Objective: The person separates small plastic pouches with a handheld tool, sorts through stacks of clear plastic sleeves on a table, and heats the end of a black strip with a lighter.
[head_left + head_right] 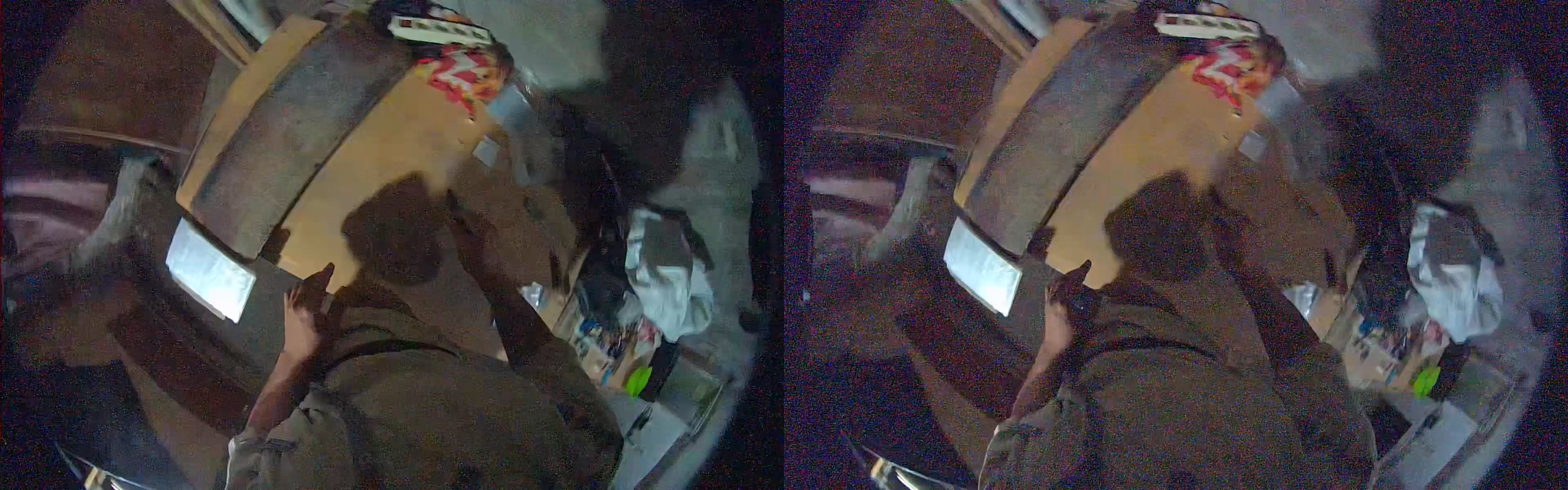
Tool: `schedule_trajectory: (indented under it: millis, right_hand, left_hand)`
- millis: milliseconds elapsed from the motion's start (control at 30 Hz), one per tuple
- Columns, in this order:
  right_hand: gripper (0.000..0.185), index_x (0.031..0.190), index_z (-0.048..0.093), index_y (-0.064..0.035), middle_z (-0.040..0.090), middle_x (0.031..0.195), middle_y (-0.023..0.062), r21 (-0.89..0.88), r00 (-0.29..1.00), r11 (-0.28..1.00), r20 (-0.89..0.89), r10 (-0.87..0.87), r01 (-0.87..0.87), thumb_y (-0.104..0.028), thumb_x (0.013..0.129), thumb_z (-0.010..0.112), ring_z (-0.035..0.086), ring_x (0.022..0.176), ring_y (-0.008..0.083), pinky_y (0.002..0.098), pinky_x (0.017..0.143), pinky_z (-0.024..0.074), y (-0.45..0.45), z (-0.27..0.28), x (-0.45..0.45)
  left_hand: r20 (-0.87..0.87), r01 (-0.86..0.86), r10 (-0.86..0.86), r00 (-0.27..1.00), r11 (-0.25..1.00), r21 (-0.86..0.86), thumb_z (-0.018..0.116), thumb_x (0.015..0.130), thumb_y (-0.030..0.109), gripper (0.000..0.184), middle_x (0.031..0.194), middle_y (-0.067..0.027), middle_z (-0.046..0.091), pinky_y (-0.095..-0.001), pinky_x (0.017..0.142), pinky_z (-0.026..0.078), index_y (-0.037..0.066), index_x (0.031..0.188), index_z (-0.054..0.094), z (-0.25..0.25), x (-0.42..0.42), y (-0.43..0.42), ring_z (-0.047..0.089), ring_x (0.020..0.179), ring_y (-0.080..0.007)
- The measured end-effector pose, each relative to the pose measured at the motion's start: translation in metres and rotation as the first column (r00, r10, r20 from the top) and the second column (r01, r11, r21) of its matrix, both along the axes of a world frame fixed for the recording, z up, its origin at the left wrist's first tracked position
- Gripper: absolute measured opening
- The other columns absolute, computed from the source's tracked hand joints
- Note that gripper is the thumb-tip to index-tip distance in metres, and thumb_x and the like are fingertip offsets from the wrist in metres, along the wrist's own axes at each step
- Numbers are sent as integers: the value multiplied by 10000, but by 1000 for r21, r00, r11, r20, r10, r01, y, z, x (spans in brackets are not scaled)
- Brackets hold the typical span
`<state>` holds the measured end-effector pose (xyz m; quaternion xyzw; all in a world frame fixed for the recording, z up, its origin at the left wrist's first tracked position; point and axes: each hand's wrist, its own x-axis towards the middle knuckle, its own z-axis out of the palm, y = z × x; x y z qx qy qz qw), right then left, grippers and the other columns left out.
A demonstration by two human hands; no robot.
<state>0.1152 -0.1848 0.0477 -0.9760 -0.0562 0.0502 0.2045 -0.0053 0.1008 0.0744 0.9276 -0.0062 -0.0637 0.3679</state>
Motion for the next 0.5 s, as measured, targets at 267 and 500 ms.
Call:
schedule_trajectory:
  millis: [267,500]
  right_hand:
    - [216,989,596,-42,600,887,179,224,969,948,-154,-193,225,-196,840,565,602,756,317,393,668,479,-33,-6,-63]
    - [240,1028,593,-38,611,882,200,204,952,935,40,-304,290,-188,846,548,602,827,360,422,696,466,-56,-16,-119]
  left_hand:
    - [111,54,-48,993,997,-59,646,768,102,384,994,-151,620,-386,792,447,20,1134,565,-10,-10,-4,591,865,-293]
    - [12,99,-98,995,988,-121,613,794,84,349,1029,-160,614,-360,814,482,24,1134,559,-29,-12,0,594,921,-297]
